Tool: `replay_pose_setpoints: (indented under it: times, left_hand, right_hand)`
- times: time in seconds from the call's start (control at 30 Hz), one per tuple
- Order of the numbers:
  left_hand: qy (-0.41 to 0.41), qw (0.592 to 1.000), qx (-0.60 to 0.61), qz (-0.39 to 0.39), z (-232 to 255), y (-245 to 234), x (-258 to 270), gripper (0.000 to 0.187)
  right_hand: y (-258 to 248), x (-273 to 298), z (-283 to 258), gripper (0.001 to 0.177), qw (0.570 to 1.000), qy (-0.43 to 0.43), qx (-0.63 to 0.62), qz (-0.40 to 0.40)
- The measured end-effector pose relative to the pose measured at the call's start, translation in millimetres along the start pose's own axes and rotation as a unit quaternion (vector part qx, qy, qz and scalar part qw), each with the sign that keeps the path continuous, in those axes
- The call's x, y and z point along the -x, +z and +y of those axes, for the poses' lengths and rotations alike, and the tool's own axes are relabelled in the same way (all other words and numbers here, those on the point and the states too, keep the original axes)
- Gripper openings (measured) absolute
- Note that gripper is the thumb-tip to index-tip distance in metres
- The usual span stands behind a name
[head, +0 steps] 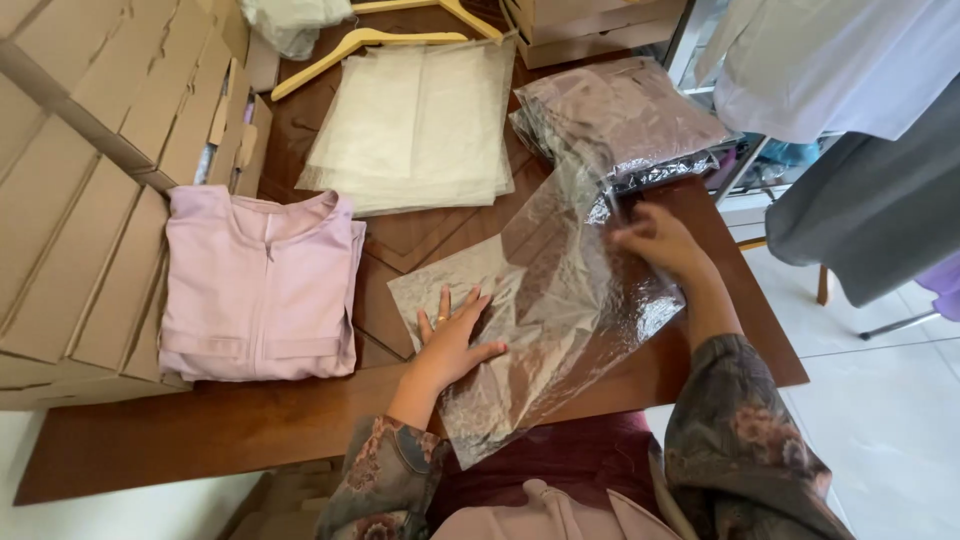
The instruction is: Folding clothes and placing them into individual plastic packaging bags.
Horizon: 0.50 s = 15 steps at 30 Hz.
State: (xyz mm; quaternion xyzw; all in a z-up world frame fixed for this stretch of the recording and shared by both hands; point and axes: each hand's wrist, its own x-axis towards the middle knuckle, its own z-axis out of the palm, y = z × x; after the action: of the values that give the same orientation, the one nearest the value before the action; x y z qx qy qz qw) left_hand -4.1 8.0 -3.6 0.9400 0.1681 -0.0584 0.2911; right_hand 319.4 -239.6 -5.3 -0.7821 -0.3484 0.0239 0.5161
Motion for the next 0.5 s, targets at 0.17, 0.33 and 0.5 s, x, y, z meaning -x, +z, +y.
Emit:
replay_pose_setpoints:
  times: [0.17, 0.33, 0.5]
  left_hand:
    - [-0.025, 0.997, -0.06, 0.033, -2, -29, -6, 0.075]
    - [0.011, 0.996, -0.09, 0.025, -12, -40, -48, 0.066]
    - [0.053, 0.987, -0.153, 0.021, -22, -48, -93, 0.058]
  right_hand:
    - [-4, 35, 3, 0.019, 0.993, 0.115, -0.026, -0.016]
    - [-5, 106, -5, 0.015, 0.964, 0.201, -0.176, 0.009]
    - [7, 139, -41, 0.016, 0.972, 0.198, -0.11, 0.055]
